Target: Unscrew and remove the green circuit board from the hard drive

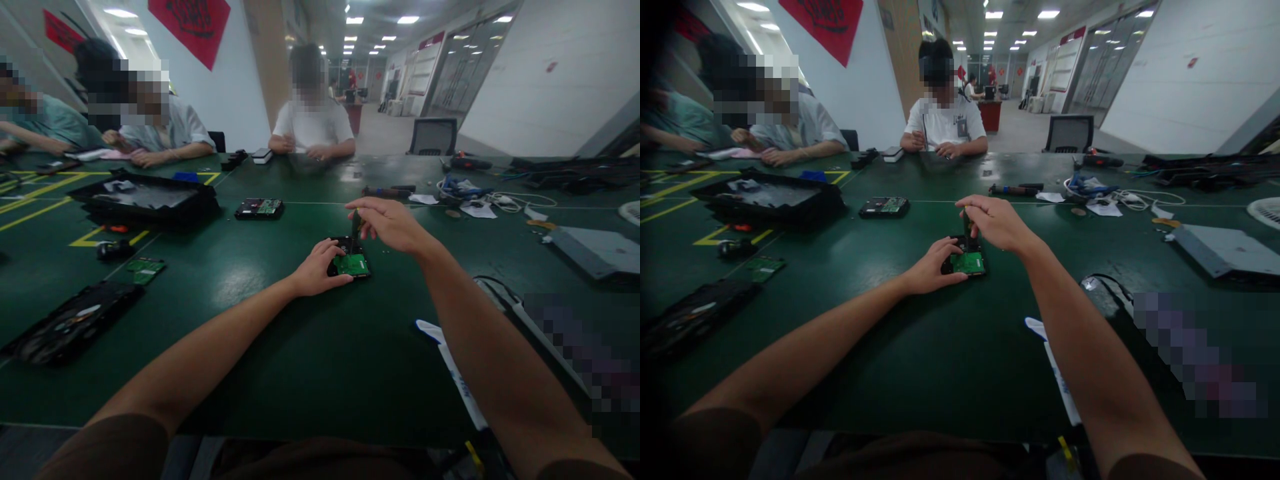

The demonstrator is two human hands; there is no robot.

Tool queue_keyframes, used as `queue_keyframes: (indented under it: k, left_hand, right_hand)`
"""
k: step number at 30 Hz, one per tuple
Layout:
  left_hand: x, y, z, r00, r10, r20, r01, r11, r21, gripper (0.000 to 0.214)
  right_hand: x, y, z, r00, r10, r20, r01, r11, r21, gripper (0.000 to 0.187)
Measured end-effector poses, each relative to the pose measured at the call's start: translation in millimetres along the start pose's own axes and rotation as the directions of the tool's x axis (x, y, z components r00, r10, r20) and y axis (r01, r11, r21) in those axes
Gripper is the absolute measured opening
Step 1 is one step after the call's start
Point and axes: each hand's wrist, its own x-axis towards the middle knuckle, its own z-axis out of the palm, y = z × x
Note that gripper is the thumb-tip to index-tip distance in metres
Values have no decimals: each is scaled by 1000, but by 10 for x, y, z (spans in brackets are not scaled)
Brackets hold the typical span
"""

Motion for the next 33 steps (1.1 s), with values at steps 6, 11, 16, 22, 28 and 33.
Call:
queue_keyframes:
  k: [6,11,16,22,28,33]
  left_hand:
    - [-7,1,-4,1000,10,0,-10,1000,-3,69]
    - [-6,12,-18,1000,-10,13,10,1000,-7,69]
    - [1,4,-12,1000,-8,16,8,1000,-9,68]
    - [-2,-18,18,1000,9,-9,-9,1000,3,69]
    - [-5,6,-7,1000,3,2,-3,1000,-2,68]
    - [-4,14,-11,1000,1,1,-1,1000,-2,68]
  right_hand:
    - [-1,23,-10,998,-39,-51,38,999,-38,27]
    - [-14,6,-10,999,33,-36,-33,999,20,28]
    - [-2,-28,-9,998,43,39,-47,993,107,33]
    - [2,-14,-15,1000,17,0,-17,998,53,33]
    - [4,13,6,993,103,-60,-97,991,97,27]
    - [12,15,10,995,94,24,-96,977,188,32]
